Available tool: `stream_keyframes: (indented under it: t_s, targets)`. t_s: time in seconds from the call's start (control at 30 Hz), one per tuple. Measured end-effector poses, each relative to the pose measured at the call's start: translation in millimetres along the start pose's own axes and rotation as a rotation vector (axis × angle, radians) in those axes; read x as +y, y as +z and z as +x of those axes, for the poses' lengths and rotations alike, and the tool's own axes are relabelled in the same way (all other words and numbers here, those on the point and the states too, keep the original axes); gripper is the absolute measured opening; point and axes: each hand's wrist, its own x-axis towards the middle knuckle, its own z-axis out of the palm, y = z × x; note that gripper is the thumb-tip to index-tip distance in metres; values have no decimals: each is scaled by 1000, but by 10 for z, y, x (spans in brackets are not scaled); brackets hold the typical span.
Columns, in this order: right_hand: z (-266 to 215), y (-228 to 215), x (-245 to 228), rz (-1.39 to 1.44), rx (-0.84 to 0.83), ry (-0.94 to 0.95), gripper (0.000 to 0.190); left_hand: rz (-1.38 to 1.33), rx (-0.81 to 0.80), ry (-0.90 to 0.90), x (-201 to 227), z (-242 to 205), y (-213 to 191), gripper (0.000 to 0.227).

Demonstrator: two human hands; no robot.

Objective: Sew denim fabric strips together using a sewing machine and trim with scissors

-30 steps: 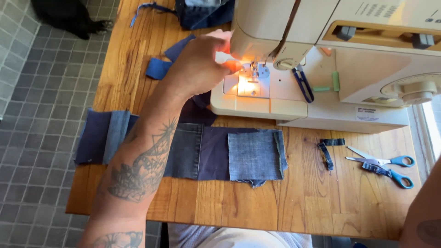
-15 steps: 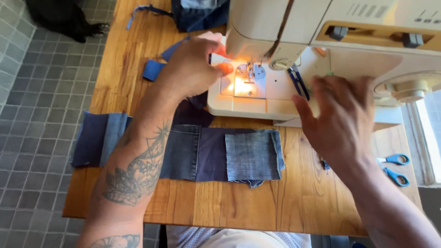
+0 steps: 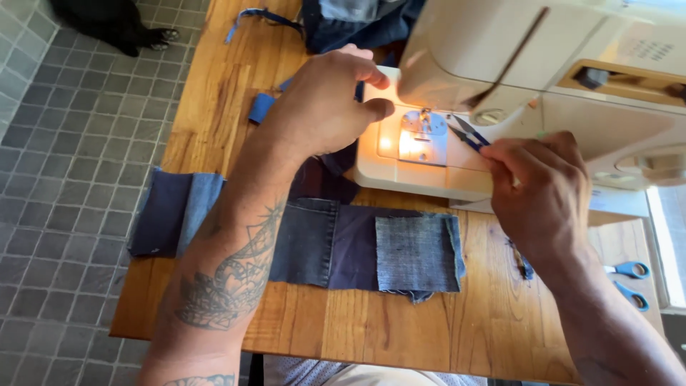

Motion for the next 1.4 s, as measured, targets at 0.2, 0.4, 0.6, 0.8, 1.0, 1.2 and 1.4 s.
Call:
stream_keyframes:
  t_s: [0.2,0.4,0.6,0.8,1.0,1.2,1.4]
  targets:
    - [18,-28,-40,-49,-124,-6,36,17,132,113,-116,-70,-115,31]
    - [68,-74,-136,152,-64,-113,28,-43,187,138,-75,-144,-302,33]
    - [195,209,-55,117,-78,-135,27,-13,203,84,-63,-189,-358,34]
    - [196,614,368,-167,-128,-34,21,4,161,34,-97,-105,-266,29]
    - [357,830,455,-98,122,-80,43,57,111,36,-140,5,-9,34]
    - [160,649,593,-235,71,107,31,-1,140,140,-359,230,551,29]
    - [-24,71,-17,-307,73,93,12,-89,-88,158,-377,304,786,73]
